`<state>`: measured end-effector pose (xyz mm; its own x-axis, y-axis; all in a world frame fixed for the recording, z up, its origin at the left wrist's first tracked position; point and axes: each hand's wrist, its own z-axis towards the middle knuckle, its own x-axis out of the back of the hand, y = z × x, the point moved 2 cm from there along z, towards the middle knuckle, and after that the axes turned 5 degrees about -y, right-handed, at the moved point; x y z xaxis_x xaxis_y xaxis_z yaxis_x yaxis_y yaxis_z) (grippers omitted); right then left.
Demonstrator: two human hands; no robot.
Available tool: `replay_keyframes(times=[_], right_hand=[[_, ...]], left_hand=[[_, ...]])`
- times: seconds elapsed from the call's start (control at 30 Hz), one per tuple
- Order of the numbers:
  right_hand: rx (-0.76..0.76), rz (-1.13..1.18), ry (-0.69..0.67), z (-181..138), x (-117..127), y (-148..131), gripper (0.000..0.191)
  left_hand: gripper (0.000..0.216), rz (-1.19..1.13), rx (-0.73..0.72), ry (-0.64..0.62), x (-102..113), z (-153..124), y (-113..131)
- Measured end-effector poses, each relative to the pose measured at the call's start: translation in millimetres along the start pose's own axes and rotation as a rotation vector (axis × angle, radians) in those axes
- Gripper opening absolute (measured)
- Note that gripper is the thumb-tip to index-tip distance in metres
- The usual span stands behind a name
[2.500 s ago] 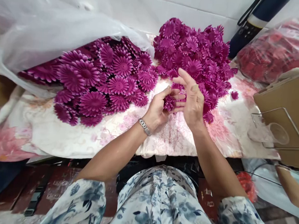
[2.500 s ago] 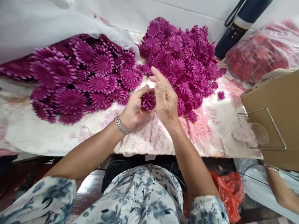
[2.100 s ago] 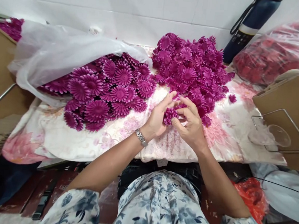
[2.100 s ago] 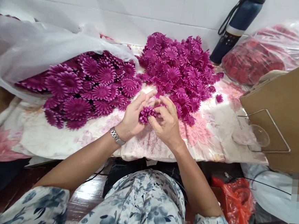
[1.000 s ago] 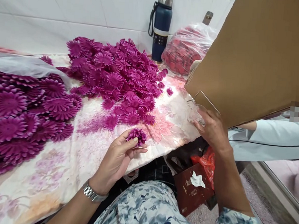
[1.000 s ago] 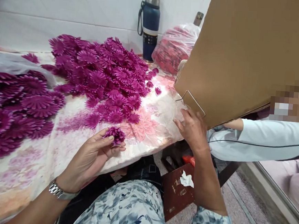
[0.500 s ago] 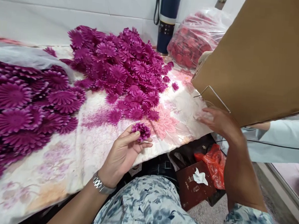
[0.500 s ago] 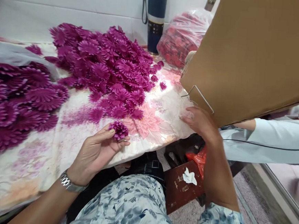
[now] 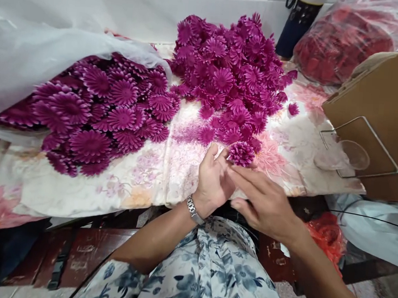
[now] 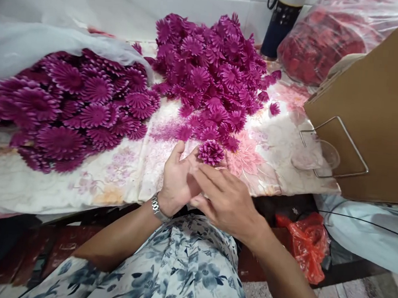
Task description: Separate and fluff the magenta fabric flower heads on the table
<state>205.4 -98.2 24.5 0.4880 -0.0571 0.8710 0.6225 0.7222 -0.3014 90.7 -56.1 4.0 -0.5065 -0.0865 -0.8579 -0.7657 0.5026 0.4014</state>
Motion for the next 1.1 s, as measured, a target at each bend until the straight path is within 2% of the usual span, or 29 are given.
replay_keyframes(times=[0.07,0.13,0.23,0.33,0.47,0.6,0.67,0.77,0.87,0.93,1.0,1.1], right_hand=[[0.02,-0.048,-0.053,6,-19,-7,0.045],[0.03,-0.043,-0.076,7,-28,-9,0.045],[0.048,0.06,-0.009,7,-26,-6,0.039],[0.004,0.129,0.079,14,-22,-4,0.032],[-0.017,0.046,0.019,28,-34,-15,0.037],[-0.005,0.058,-0.004,37,-44,-33,0.036],[0.035,0.135,0.032,41,-39,-38,0.032],[0.055,0.206,0.166,55,-23,-33,0.027],[-0.075,0.196,0.302,79,-16,-16,0.027],[-0.179,0.258,0.281,97,-28,-4,0.033],[-0.19,0.306,0.155,111,-50,-1,0.042],[-0.214,0.32,0.083,116,-76,-12,0.059]], left_hand=[[0.046,0.05,-0.004,0.026,0,-1,4],[0.046,0.073,-0.038,0.048,2,-1,11],[0.039,0.03,-0.115,0.053,4,-4,23],[0.036,-0.011,-0.168,0.061,7,-7,31],[0.039,0.037,-0.175,0.118,14,-8,38],[0.027,0.025,-0.288,0.121,25,-9,46],[0.027,-0.011,-0.291,0.129,29,-10,49],[0.028,-0.073,-0.267,0.157,34,-12,50],[0.016,-0.06,-0.33,0.184,36,-10,48],[0.01,-0.047,-0.381,0.177,34,-9,45],[0.01,-0.055,-0.42,0.179,30,-8,44],[0.027,-0.035,-0.476,0.148,26,-13,49]])
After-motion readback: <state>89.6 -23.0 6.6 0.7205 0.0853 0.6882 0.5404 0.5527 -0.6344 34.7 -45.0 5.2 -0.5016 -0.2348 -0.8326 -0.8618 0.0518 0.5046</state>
